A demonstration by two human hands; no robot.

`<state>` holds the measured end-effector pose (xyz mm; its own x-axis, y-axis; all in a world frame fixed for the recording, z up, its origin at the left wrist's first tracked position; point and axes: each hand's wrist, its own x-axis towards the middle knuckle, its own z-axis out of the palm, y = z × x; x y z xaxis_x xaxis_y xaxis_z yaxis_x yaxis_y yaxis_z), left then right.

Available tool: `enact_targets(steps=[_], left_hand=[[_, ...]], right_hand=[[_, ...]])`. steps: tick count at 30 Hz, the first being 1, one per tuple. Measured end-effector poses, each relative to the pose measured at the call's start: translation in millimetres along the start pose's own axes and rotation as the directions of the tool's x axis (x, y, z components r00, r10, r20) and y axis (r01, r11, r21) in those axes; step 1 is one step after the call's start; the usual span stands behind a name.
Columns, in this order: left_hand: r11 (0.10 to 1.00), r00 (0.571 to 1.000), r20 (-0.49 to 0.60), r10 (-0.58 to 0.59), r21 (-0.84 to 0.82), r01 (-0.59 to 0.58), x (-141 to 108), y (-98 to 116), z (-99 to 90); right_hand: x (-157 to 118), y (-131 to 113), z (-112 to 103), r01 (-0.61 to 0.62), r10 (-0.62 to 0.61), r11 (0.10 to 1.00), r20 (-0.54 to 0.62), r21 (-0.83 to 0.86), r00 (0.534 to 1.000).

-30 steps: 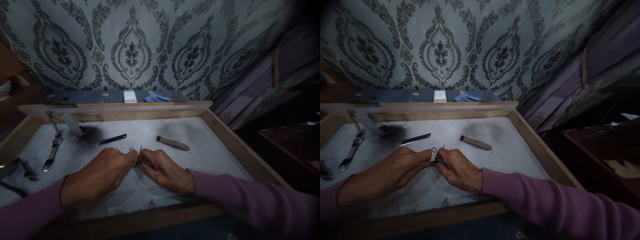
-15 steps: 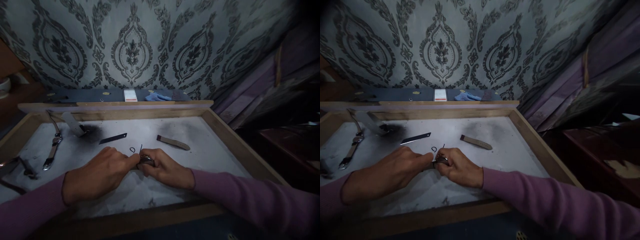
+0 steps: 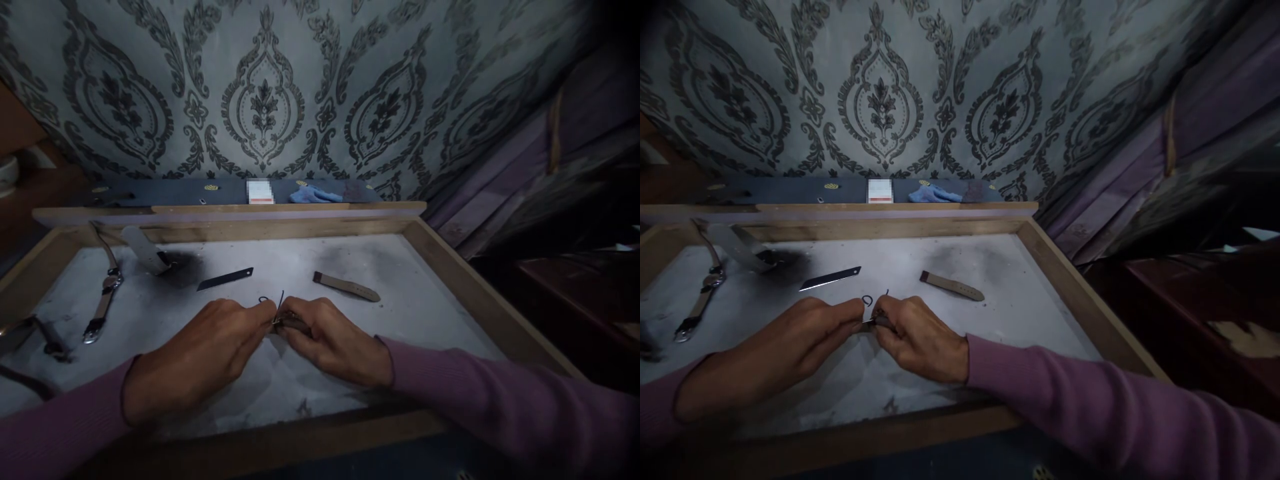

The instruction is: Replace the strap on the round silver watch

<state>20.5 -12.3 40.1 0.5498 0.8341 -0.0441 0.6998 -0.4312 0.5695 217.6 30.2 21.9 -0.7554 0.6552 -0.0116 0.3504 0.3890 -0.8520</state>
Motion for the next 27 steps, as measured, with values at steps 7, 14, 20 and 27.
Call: enact_targets(steps=[7, 14, 20, 27], left_hand=[[0.998, 0.997, -0.069, 0.034, 0.049, -0.031, -3.0, -7.1, 4.9], [0.997, 0.994, -0.099, 0.046, 0.062, -0.040, -2.2, -7.5, 5.7], [0.997, 0.979, -0.192, 0.061, 0.061, -0.050, -0.8, -6.3, 4.6], [0.999, 0.984, -0.171, 0.043, 0.039, -0.037, 1.5, -7.7, 7.8]], right_hand=[[5.0, 2.4, -3.9, -0.080, 0.068, 0.959, 0.053, 0.273, 0.996], [6.9, 6.2, -6.0, -0.135, 0.122, 0.923, 0.060, 0.359, 0.991], [7.9, 3.6, -7.1, -0.158, 0.138, 0.918, 0.078, 0.363, 0.987], [8.7, 4.3, -5.8, -0.136, 0.118, 0.930, 0.074, 0.342, 0.990]])
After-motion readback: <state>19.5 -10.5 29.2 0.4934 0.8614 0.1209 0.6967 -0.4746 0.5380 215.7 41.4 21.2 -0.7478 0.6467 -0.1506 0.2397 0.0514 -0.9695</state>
